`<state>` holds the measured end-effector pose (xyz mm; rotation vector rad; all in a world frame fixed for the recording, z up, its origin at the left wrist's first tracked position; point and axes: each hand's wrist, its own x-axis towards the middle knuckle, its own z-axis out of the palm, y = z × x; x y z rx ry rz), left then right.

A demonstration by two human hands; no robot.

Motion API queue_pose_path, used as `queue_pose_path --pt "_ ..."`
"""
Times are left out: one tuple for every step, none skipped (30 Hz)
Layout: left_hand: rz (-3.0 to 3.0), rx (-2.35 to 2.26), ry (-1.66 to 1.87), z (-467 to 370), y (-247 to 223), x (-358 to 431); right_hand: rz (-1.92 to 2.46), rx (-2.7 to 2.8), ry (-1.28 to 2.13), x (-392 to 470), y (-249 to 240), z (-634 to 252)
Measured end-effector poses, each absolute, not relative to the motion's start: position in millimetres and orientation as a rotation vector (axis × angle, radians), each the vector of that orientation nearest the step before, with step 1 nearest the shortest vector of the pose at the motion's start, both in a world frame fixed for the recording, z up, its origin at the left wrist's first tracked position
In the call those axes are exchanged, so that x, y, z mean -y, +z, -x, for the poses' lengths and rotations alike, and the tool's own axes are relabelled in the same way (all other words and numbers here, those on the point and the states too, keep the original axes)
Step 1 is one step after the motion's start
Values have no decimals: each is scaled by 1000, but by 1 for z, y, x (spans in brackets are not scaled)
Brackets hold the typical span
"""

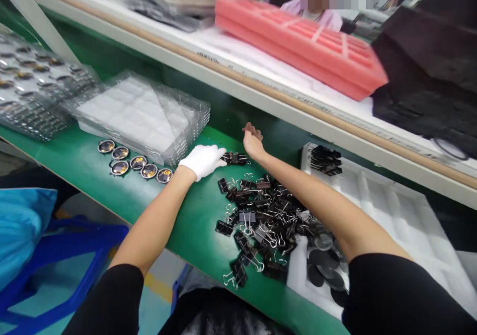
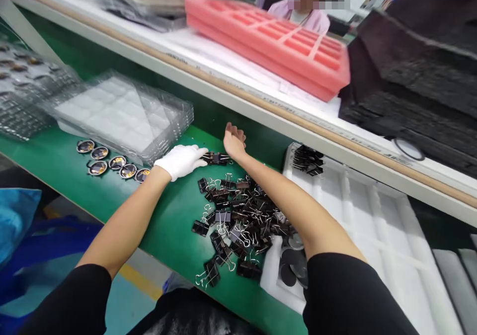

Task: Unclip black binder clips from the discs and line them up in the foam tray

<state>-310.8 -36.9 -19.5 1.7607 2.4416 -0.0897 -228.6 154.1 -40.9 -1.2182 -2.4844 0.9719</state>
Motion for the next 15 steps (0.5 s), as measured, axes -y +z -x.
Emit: queue_pose_path --pt "-1776 -2454 -95 311 -20 36 1162 2451 1103 -159 -35 225" --pt "-1769 -2462 -74 311 -20 36 1075 2440 1254 -165 -30 220" --pt "-1747 -2468 -36 312 -20 35 967 2459 1405 -169 -26 214" --pt "-1721 -2469 14 312 -21 33 849 2510 1528 -173 -22 206" --pt "-1692 -2463 74 313 -22 32 728 2583 1601 -177 -20 198" --pt "-1655 -2453 155 314 -22 31 615 2657 1621 -178 -20 190" --pt "-1614 -2441 248 315 -23 30 525 2714 1598 -179 -20 182" --pt "-1574 -2429 337 316 -24 30 465 2750 1549 -180 -21 176" --pt "-1538 -2422 413 317 -24 29 429 2769 1492 -179 -23 172" --pt "-1508 -2422 473 318 -24 28 408 2776 1435 -179 -24 169" --pt "-1492 -2429 512 319 -24 28 392 2780 1382 -178 -25 166" --pt "-1498 -2436 524 319 -24 28 371 2781 1336 -178 -25 165" --pt "-1504 -2435 537 319 -23 29 344 2773 1304 -177 -24 163" --pt "-1496 -2418 585 318 -22 29 319 2755 1296 -176 -23 161" --pt "-1483 -2388 655 317 -21 30 302 2728 1314 -176 -21 158"
